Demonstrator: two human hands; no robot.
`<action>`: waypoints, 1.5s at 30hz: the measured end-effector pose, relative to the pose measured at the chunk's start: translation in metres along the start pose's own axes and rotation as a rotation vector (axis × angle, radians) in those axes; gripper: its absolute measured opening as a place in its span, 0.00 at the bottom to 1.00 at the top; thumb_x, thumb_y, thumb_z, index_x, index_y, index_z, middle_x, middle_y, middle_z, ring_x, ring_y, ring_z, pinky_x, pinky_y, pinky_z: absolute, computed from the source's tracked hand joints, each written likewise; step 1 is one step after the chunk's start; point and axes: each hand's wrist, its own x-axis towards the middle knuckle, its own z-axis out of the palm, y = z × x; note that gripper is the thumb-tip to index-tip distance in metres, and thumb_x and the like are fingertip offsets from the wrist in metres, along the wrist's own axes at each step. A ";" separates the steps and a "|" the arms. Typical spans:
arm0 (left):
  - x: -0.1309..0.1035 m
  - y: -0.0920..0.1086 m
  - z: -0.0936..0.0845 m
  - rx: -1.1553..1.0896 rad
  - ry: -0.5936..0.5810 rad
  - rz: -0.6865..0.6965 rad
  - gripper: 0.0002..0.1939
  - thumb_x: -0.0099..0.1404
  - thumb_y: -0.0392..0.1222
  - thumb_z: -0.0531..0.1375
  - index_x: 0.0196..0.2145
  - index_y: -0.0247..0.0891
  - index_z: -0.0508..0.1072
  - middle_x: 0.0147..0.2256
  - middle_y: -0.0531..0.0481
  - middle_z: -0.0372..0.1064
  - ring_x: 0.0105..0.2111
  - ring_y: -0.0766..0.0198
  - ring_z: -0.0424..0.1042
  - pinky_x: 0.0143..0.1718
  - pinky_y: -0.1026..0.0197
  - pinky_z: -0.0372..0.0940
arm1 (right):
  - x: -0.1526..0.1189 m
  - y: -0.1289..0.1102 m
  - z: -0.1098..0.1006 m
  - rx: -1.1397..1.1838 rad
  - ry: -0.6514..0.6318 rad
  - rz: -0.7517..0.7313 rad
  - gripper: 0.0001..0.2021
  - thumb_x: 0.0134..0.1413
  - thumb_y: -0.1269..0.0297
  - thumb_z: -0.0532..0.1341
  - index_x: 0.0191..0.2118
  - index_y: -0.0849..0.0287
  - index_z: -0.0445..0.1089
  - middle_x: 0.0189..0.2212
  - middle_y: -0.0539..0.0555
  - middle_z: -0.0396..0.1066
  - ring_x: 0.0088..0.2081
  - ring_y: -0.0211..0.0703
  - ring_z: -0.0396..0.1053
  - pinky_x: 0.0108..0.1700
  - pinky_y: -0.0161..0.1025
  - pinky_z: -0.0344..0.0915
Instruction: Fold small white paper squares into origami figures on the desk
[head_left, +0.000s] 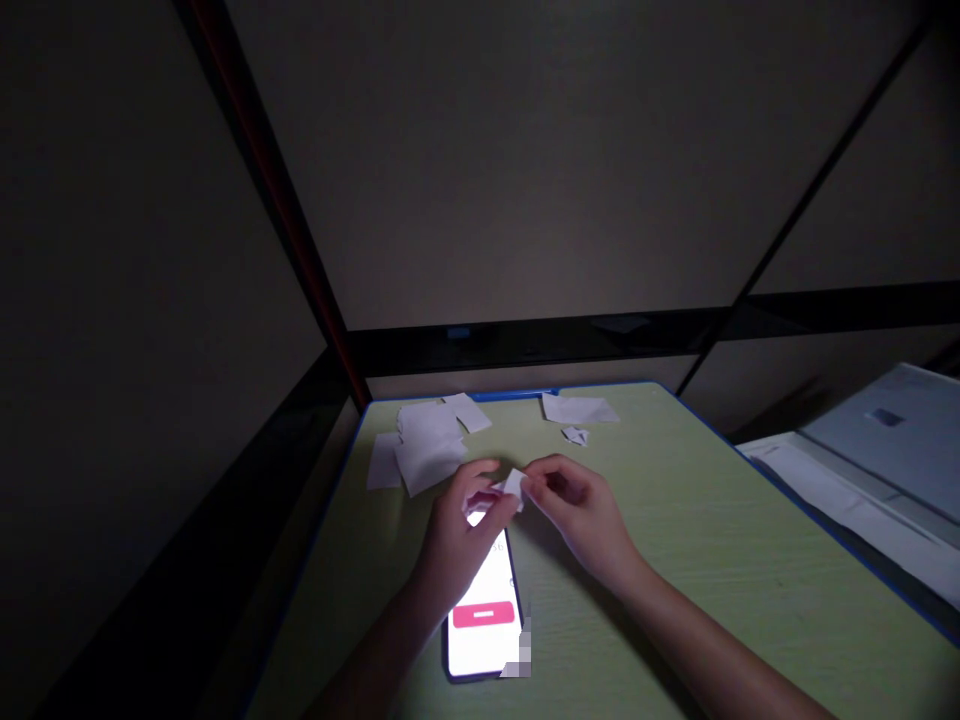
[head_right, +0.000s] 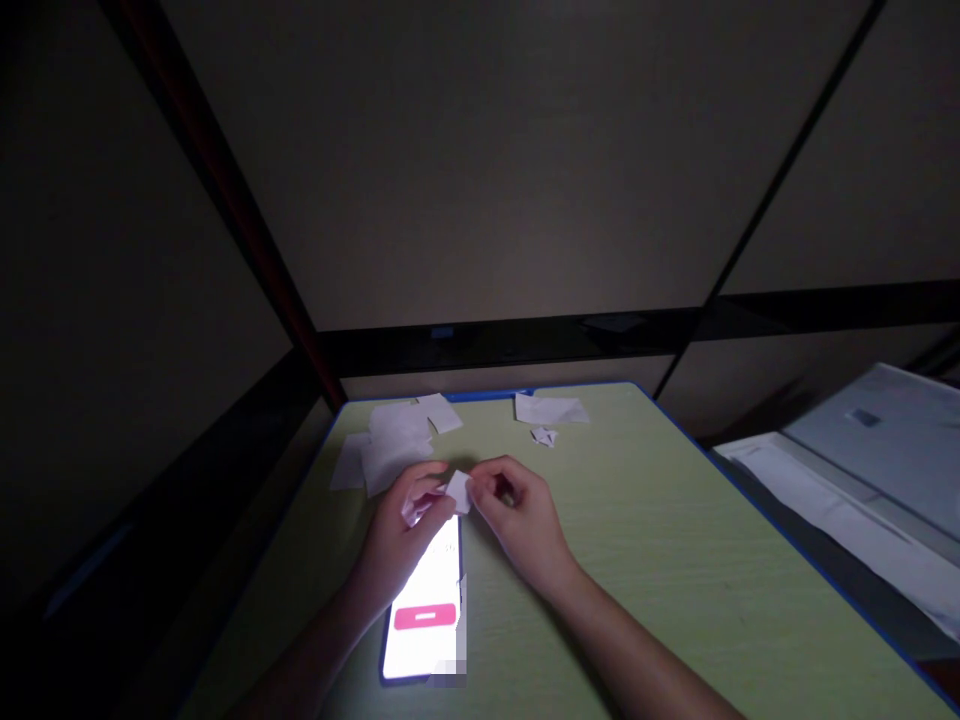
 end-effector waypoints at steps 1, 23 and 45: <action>0.000 0.000 0.001 -0.003 -0.013 -0.009 0.16 0.55 0.38 0.60 0.43 0.37 0.66 0.34 0.48 0.72 0.33 0.64 0.71 0.36 0.64 0.65 | 0.000 0.001 0.000 0.043 0.014 0.027 0.05 0.49 0.63 0.61 0.29 0.60 0.68 0.24 0.50 0.65 0.25 0.37 0.62 0.27 0.35 0.59; -0.002 0.008 -0.009 0.298 0.023 0.500 0.10 0.58 0.28 0.57 0.36 0.36 0.73 0.37 0.48 0.73 0.38 0.65 0.71 0.42 0.64 0.64 | -0.019 -0.016 -0.004 -0.315 0.044 -0.692 0.12 0.45 0.82 0.60 0.35 0.59 0.67 0.34 0.54 0.64 0.36 0.43 0.63 0.34 0.41 0.62; 0.000 0.007 -0.002 0.061 0.023 0.078 0.14 0.58 0.37 0.57 0.43 0.36 0.67 0.33 0.49 0.70 0.33 0.65 0.69 0.35 0.64 0.63 | -0.009 -0.010 0.003 -0.069 -0.010 -0.162 0.03 0.53 0.67 0.58 0.30 0.59 0.66 0.26 0.51 0.66 0.30 0.40 0.63 0.32 0.38 0.60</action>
